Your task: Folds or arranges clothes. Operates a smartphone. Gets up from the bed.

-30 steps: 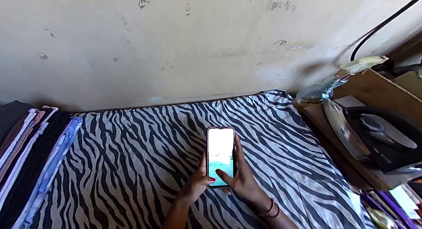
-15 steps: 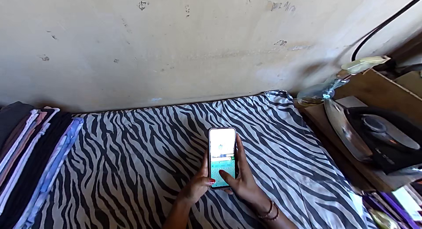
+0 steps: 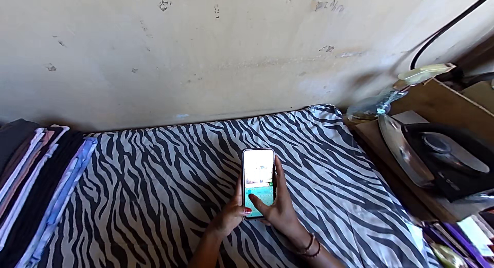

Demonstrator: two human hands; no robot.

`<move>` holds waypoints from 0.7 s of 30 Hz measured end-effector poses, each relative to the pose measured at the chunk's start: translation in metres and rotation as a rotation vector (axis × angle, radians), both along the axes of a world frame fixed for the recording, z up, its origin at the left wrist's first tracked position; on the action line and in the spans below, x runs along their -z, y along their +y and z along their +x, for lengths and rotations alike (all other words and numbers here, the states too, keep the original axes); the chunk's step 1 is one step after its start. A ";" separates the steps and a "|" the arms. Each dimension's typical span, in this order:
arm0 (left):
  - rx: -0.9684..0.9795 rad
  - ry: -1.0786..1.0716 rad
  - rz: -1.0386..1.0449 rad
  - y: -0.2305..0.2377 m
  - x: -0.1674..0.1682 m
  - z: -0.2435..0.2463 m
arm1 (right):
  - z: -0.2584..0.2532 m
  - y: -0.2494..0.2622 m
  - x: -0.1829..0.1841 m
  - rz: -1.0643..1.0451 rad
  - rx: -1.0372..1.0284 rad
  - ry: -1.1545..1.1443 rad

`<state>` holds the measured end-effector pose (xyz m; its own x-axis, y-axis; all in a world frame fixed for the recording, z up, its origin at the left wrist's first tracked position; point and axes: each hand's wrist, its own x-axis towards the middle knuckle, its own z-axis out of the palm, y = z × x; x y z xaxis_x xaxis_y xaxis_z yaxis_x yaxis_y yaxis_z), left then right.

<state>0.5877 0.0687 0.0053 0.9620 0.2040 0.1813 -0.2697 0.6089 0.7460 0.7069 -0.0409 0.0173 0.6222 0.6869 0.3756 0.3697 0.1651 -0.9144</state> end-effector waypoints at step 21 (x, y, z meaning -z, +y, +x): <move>-0.007 0.059 -0.072 0.004 -0.005 -0.004 | 0.029 -0.019 -0.004 -0.032 -0.461 0.111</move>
<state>0.5837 0.0729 0.0104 0.9690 0.2216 0.1090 -0.2313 0.6596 0.7151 0.7359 -0.0602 0.0213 0.2854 0.9108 0.2982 0.1643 0.2601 -0.9515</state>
